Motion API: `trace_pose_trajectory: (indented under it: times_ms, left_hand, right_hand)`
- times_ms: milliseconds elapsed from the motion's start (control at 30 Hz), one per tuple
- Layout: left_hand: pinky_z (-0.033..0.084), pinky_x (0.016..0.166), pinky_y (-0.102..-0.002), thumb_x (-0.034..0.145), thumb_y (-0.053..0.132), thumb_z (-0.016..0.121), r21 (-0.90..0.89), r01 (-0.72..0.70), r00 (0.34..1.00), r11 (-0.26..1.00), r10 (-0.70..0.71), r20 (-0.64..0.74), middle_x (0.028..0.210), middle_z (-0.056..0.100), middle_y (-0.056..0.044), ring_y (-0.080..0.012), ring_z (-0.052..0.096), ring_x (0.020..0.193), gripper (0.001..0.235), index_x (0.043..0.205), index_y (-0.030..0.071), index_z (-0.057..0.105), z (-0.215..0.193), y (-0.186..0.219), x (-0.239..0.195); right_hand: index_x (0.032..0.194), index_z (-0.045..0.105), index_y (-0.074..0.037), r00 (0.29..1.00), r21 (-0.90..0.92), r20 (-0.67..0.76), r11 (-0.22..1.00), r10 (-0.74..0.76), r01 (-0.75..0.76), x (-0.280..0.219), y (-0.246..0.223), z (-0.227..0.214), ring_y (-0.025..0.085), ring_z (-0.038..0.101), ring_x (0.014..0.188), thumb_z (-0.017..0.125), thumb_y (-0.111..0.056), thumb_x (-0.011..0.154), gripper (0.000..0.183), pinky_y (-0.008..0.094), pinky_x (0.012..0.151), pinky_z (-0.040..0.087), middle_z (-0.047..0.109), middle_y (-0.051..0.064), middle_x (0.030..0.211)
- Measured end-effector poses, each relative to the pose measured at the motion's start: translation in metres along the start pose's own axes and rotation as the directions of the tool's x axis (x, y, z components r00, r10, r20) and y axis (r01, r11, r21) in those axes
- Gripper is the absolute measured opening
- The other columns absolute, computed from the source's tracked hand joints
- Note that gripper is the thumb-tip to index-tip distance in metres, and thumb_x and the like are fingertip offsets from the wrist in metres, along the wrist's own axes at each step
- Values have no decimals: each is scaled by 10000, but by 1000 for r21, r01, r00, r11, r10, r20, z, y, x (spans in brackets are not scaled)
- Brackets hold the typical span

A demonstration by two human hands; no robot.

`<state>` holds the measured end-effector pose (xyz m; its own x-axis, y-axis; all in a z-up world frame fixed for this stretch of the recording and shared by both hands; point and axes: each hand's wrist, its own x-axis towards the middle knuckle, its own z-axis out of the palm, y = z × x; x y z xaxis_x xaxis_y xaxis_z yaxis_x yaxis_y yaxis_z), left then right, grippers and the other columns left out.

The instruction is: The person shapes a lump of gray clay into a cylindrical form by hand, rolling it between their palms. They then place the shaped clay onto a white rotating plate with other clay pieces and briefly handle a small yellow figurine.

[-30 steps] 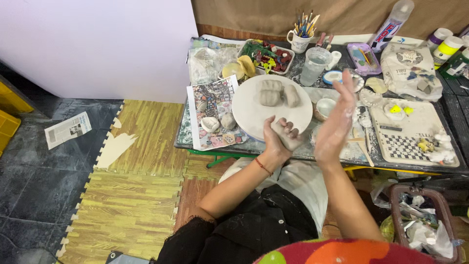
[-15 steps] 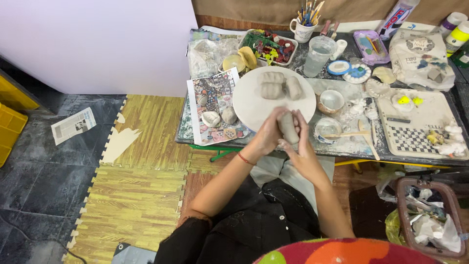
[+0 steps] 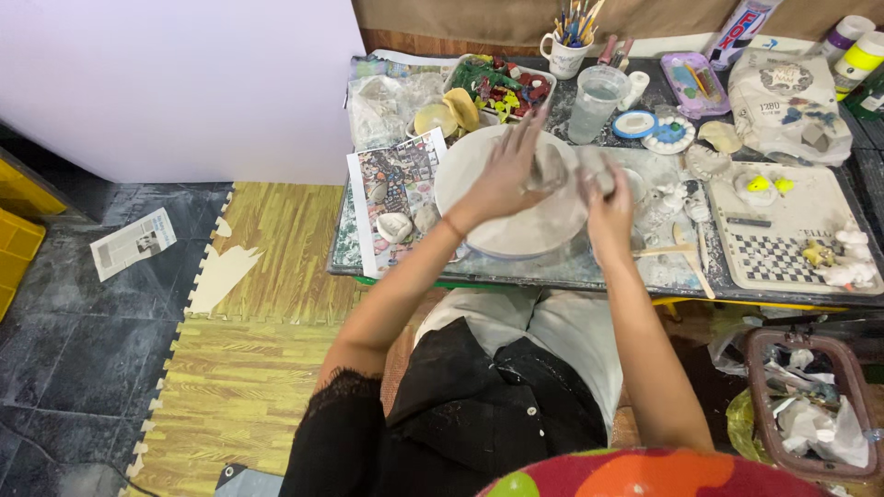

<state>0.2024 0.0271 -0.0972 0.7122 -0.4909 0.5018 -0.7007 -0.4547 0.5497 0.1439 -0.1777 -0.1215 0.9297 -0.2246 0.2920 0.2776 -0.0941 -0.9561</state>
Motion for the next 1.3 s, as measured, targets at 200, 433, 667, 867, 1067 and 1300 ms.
trace_pose_trajectory:
  times_ms: [200, 433, 667, 867, 1067, 1300]
  left_hand:
    - [15, 1152, -732, 684, 643, 834, 507, 59, 945, 860, -212, 248, 1532, 369, -238, -482, 180, 1499, 1265, 1580, 156, 87, 5, 1, 49]
    - [2, 1166, -789, 666, 498, 882, 329, 105, 948, 939, -194, 251, 1446, 548, -176, -357, 453, 1398, 1118, 1545, 151, 284, 35, -38, 58]
    - [27, 1174, -775, 706, 431, 885, 379, 86, 920, 921, -219, 324, 1615, 406, -58, -301, 305, 1543, 1051, 1547, 163, 314, 34, -63, 64]
    - [7, 1146, -732, 706, 579, 910, 359, 66, 873, 931, -228, 430, 1626, 264, -113, -360, 113, 1524, 1219, 1554, 134, 157, 27, -57, 56]
    - [308, 1271, -434, 913, 153, 772, -449, -152, 985, 881, 100, -137, 1649, 397, -169, -320, 385, 1527, 796, 1597, 113, 367, -5, -65, 51]
    - [515, 1101, -364, 948, 204, 746, -112, 125, 944, 986, -153, -291, 1312, 744, -67, -248, 674, 1227, 239, 1179, 155, 778, -19, -39, 20]
  right_hand:
    - [1563, 363, -87, 988, -379, 34, 913, -148, 150, 64, 67, 2, 379, 465, 1426, 505, -292, 1124, 506, 446, 1161, 377, 447, 235, 1575]
    - [1563, 346, -48, 943, -490, 189, 805, -275, 334, 66, 102, -7, 459, 460, 1410, 540, -93, 1050, 550, 478, 1161, 358, 482, 297, 1527]
    - [1562, 402, -73, 924, -415, 224, 827, -311, 379, 51, 72, -1, 383, 568, 1394, 545, -54, 974, 605, 404, 1136, 439, 568, 260, 1494]
    - [1631, 324, -98, 959, -495, 283, 856, -6, 152, 48, 57, -8, 393, 476, 1428, 407, -374, 1125, 582, 403, 1160, 376, 504, 261, 1515]
    - [1621, 258, -18, 998, 138, 58, 990, -16, 8, 59, 45, -16, 279, 369, 1538, 365, -479, 1139, 676, 374, 1256, 268, 422, 139, 1612]
    - [1507, 537, -23, 998, -351, 54, 935, -39, 56, 44, 16, -24, 285, 641, 1339, 567, -319, 1100, 504, 388, 1170, 454, 696, 180, 1399]
